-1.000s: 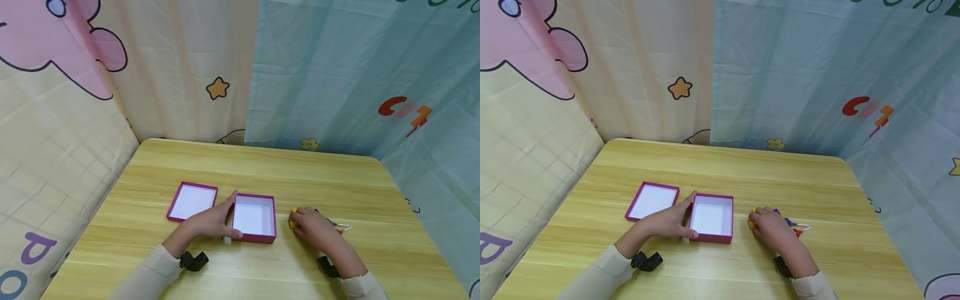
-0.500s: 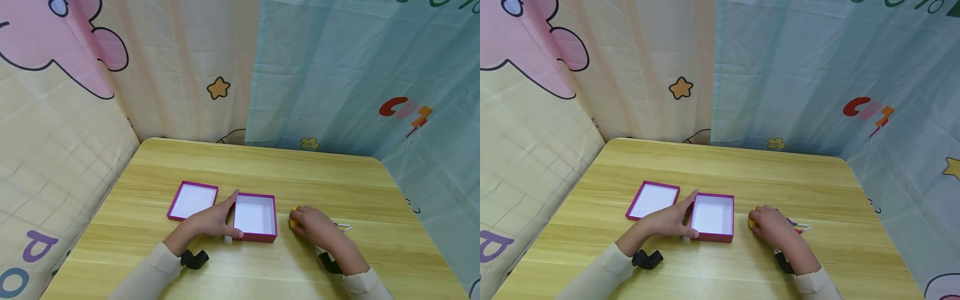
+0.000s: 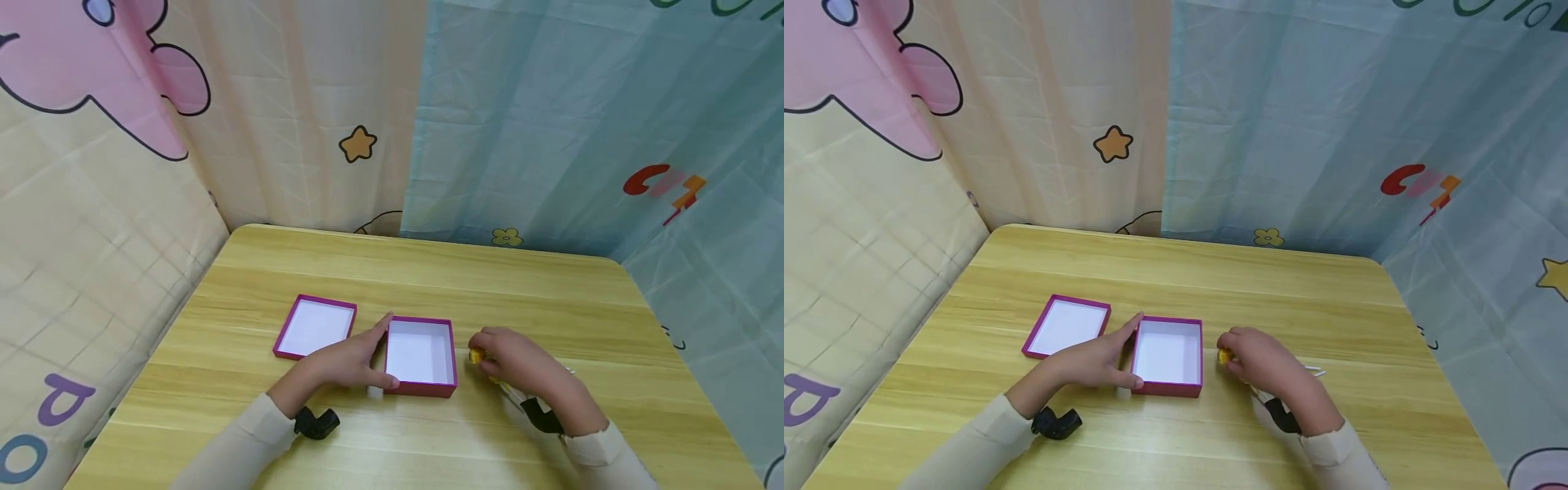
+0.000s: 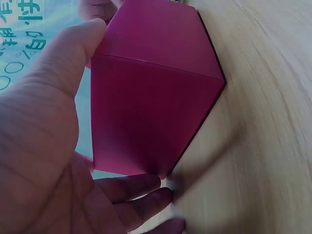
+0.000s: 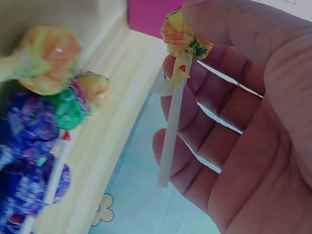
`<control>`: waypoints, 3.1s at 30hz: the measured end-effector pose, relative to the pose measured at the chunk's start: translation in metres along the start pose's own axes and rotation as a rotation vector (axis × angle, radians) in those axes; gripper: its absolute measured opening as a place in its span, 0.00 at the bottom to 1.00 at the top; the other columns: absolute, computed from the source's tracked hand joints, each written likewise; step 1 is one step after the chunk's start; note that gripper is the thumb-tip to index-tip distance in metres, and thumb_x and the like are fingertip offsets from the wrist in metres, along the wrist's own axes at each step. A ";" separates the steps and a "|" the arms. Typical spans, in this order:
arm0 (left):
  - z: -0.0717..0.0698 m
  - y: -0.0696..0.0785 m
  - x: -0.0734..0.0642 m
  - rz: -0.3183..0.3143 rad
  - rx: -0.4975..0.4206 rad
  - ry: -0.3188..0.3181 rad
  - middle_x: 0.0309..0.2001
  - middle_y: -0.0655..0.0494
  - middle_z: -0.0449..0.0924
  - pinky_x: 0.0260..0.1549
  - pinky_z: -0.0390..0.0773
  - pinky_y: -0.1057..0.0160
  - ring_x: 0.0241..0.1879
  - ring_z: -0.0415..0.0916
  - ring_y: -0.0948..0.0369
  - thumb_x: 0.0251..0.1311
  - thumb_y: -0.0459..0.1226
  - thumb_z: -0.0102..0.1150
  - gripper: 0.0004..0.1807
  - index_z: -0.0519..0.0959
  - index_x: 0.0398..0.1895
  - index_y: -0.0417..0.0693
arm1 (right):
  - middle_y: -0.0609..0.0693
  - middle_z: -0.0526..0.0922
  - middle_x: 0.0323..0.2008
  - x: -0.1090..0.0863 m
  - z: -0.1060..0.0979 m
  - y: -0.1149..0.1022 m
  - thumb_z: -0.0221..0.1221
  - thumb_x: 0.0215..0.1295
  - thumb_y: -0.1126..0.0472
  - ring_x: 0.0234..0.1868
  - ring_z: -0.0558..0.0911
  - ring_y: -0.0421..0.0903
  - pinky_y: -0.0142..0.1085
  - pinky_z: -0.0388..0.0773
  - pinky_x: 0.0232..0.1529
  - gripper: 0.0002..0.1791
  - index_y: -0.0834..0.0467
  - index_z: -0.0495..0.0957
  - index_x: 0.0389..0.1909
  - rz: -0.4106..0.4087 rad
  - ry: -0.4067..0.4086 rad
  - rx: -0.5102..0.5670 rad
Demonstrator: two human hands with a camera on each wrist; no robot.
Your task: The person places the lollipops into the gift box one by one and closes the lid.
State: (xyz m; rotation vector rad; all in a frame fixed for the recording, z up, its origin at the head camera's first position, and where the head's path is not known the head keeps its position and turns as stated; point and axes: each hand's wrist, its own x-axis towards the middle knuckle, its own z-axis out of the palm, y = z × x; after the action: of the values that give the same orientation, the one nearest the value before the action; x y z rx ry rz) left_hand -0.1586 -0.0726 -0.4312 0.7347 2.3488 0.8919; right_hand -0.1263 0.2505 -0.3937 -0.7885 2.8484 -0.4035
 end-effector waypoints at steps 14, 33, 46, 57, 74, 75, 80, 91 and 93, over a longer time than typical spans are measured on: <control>-0.004 0.008 -0.001 -0.044 0.038 -0.025 0.77 0.49 0.50 0.68 0.60 0.52 0.70 0.59 0.57 0.49 0.64 0.69 0.68 0.32 0.81 0.56 | 0.39 0.78 0.35 0.012 -0.022 0.003 0.66 0.64 0.62 0.34 0.75 0.39 0.36 0.79 0.38 0.09 0.55 0.81 0.44 -0.031 -0.067 0.096; -0.004 0.006 0.001 -0.056 0.013 -0.004 0.76 0.49 0.55 0.68 0.60 0.49 0.71 0.59 0.55 0.45 0.66 0.71 0.69 0.35 0.81 0.60 | 0.38 0.76 0.32 0.039 -0.035 -0.015 0.66 0.65 0.61 0.31 0.75 0.39 0.33 0.77 0.34 0.08 0.53 0.80 0.43 -0.113 -0.155 0.150; -0.003 0.005 0.003 -0.062 0.026 0.001 0.75 0.49 0.57 0.68 0.59 0.49 0.72 0.57 0.54 0.44 0.67 0.70 0.69 0.37 0.81 0.60 | 0.37 0.77 0.32 0.061 -0.032 -0.035 0.66 0.65 0.60 0.32 0.75 0.39 0.32 0.77 0.36 0.08 0.52 0.80 0.44 -0.187 -0.212 0.129; -0.004 0.006 0.003 -0.056 0.016 -0.005 0.74 0.49 0.60 0.68 0.61 0.50 0.71 0.59 0.56 0.43 0.67 0.71 0.69 0.38 0.81 0.59 | 0.37 0.77 0.30 0.082 -0.022 -0.047 0.65 0.66 0.60 0.33 0.75 0.39 0.32 0.76 0.36 0.06 0.50 0.80 0.41 -0.268 -0.285 0.105; -0.005 0.007 0.001 -0.039 0.018 0.001 0.72 0.47 0.62 0.66 0.64 0.51 0.68 0.64 0.57 0.45 0.66 0.71 0.68 0.38 0.81 0.57 | 0.37 0.77 0.30 0.102 0.009 -0.051 0.67 0.64 0.60 0.33 0.75 0.38 0.31 0.75 0.37 0.06 0.49 0.79 0.37 -0.293 -0.358 0.160; -0.005 0.007 0.001 -0.042 0.015 0.000 0.73 0.47 0.62 0.66 0.64 0.51 0.68 0.64 0.57 0.45 0.66 0.71 0.68 0.38 0.81 0.57 | 0.37 0.77 0.30 0.103 0.012 -0.050 0.67 0.64 0.60 0.33 0.75 0.37 0.31 0.75 0.38 0.06 0.49 0.79 0.37 -0.287 -0.365 0.172; -0.005 0.007 0.001 -0.046 0.013 0.004 0.72 0.47 0.63 0.65 0.65 0.50 0.67 0.64 0.56 0.45 0.65 0.71 0.68 0.38 0.81 0.58 | 0.37 0.77 0.30 0.106 0.021 -0.049 0.67 0.64 0.59 0.33 0.75 0.37 0.31 0.75 0.39 0.06 0.48 0.80 0.37 -0.271 -0.383 0.223; -0.005 0.007 0.001 -0.033 -0.006 0.007 0.71 0.45 0.64 0.63 0.68 0.51 0.62 0.69 0.57 0.46 0.63 0.72 0.68 0.38 0.81 0.56 | 0.39 0.76 0.28 0.105 0.030 -0.055 0.67 0.64 0.62 0.31 0.73 0.37 0.30 0.74 0.36 0.05 0.52 0.80 0.36 -0.284 -0.383 0.273; -0.005 0.007 0.001 -0.033 -0.008 0.007 0.71 0.45 0.64 0.62 0.69 0.51 0.61 0.70 0.57 0.45 0.63 0.73 0.68 0.38 0.81 0.56 | 0.39 0.76 0.27 0.105 0.032 -0.056 0.66 0.64 0.62 0.30 0.73 0.36 0.30 0.74 0.35 0.04 0.52 0.80 0.36 -0.282 -0.383 0.266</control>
State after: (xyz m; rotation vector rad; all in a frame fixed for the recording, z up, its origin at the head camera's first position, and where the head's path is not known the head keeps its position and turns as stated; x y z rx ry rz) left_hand -0.1603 -0.0696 -0.4231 0.6894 2.3552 0.8904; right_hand -0.1814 0.1424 -0.4156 -1.0804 2.2809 -0.5815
